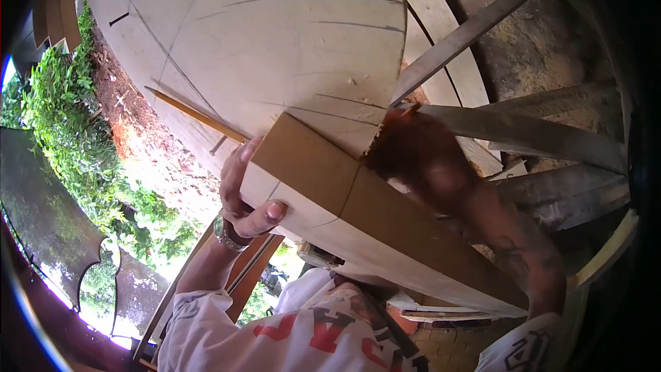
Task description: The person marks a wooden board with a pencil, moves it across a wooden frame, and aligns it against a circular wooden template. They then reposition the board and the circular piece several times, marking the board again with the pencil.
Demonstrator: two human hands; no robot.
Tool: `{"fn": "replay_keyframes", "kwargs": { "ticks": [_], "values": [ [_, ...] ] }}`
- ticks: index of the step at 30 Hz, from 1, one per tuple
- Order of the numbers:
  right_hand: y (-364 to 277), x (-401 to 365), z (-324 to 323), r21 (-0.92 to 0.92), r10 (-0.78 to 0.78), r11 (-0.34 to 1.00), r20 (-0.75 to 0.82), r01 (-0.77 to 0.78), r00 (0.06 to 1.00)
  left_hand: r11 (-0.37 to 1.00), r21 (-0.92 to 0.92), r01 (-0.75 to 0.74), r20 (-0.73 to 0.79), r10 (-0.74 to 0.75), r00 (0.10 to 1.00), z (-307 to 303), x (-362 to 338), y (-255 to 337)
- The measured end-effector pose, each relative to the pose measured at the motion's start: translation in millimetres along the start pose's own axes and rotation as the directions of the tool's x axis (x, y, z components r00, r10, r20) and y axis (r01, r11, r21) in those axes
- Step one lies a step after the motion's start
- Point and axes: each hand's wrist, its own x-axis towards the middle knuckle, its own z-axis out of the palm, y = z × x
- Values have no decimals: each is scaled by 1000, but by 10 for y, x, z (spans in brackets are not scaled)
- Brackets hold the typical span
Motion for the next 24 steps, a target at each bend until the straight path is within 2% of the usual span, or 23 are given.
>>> {"fn": "replay_keyframes", "kwargs": {
  "ticks": [2,3,5,7,8,9,10,12,13,16,18,19,23,24],
  "values": [
    [-109,-35,-83,264,-55,963,24,47,998,988,60,-144,-7,145,989,7,-30,-82],
    [-251,-66,-31,316,-74,947,55,52,996,979,92,-179,4,180,984,12,-45,-101],
    [-137,-50,-131,216,-44,976,19,39,999,962,152,-227,32,225,974,8,-31,-95],
    [65,10,-234,179,-1,984,22,-3,1000,983,114,-144,53,139,989,0,39,-37],
    [198,27,-218,216,89,973,-53,-75,995,990,96,-101,63,96,993,-5,75,-9],
    [245,57,-157,161,132,980,-83,-117,988,999,34,13,91,-16,996,-7,163,127],
    [279,77,-112,110,176,980,-114,-164,978,998,52,33,42,-35,999,-10,107,76],
    [294,70,-75,138,166,978,-51,-158,985,993,83,79,-56,-74,996,-16,-7,-26],
    [283,67,-56,150,159,976,-17,-155,987,991,76,113,-37,-110,993,-27,57,53],
    [128,26,44,75,121,991,-101,-114,988,985,-22,174,-77,-175,982,47,114,168],
    [-4,33,-14,233,-7,972,4,6,1000,987,-46,153,-111,-157,981,66,79,134],
    [-58,25,-16,163,-82,984,37,75,996,993,-21,120,-118,-122,985,45,47,61],
    [83,45,47,275,-22,961,32,13,999,990,-67,124,-86,-129,988,14,14,32],
    [55,36,52,239,-34,971,32,26,999,986,-96,134,-96,-143,985,28,32,56]
  ]
}}
